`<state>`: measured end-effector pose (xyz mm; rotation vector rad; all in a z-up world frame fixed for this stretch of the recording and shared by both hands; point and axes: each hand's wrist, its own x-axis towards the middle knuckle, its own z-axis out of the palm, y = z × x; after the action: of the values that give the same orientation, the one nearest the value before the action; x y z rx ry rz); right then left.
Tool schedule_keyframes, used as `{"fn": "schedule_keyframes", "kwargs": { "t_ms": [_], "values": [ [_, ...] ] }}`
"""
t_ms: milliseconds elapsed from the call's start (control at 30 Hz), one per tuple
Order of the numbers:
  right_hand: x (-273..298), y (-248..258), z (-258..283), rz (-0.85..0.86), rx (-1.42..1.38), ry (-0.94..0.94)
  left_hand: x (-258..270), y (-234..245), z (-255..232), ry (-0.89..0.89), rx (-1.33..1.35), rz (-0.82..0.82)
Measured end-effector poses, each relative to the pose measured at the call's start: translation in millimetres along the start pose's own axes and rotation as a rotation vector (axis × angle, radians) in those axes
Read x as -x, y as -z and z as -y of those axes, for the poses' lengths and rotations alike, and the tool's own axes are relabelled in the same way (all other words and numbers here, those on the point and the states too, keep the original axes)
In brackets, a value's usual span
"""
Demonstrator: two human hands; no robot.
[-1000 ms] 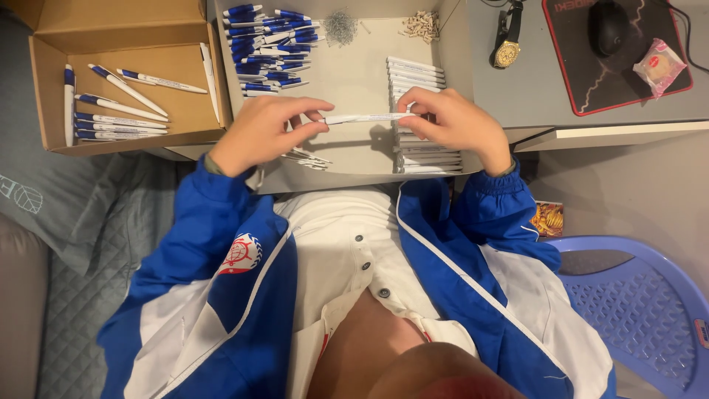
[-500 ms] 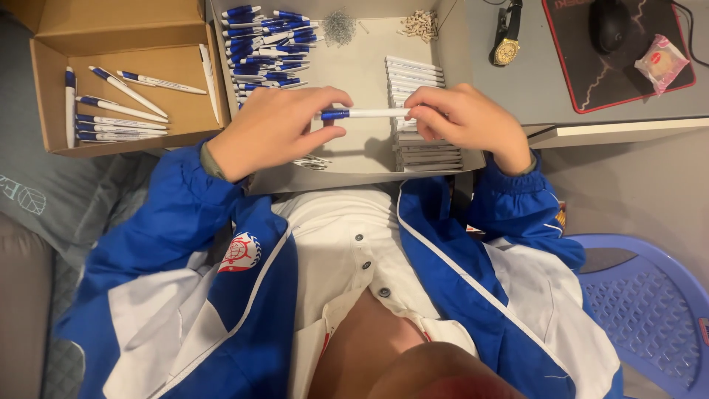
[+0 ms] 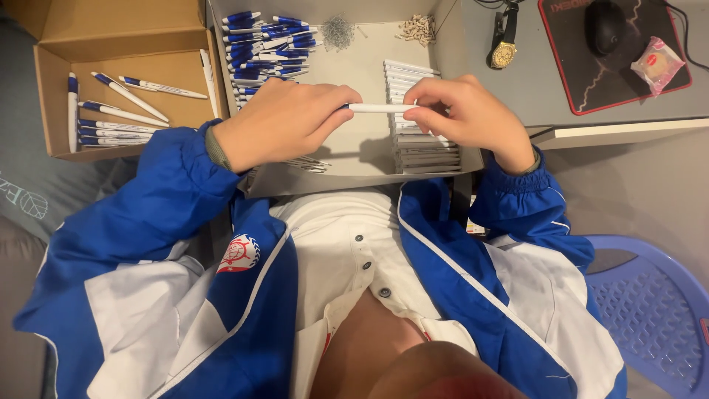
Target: Assembling ballpoint pens by inserting ink refills into pen bodies and organizing them in a tray.
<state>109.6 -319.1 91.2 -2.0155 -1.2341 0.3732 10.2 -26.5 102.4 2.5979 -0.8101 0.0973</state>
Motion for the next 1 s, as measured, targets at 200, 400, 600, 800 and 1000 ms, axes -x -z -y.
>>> {"fn": "schedule_keyframes", "kwargs": {
  "t_ms": [200,400,600,800,1000],
  "values": [
    [-2.0,0.5,8.4,-0.031,0.146,-0.021,-4.8,-2.0,5.1,0.060,-0.046,0.101],
    [-5.1,-3.0,5.2,0.065,0.142,0.043,-11.9,-7.8,1.1,-0.032,-0.053,0.095],
    [-4.6,-9.1,0.8,0.095,0.194,0.104,-23.2,-18.8,-0.2,-0.071,-0.106,0.103],
    [3.3,-7.3,-7.9,0.071,0.153,0.129,-36.4,-18.6,4.9,-0.073,-0.190,0.144],
    [5.4,-6.9,1.3,0.069,0.038,-0.002,-50.7,-7.7,8.8,-0.185,-0.201,0.083]
  ]
}}
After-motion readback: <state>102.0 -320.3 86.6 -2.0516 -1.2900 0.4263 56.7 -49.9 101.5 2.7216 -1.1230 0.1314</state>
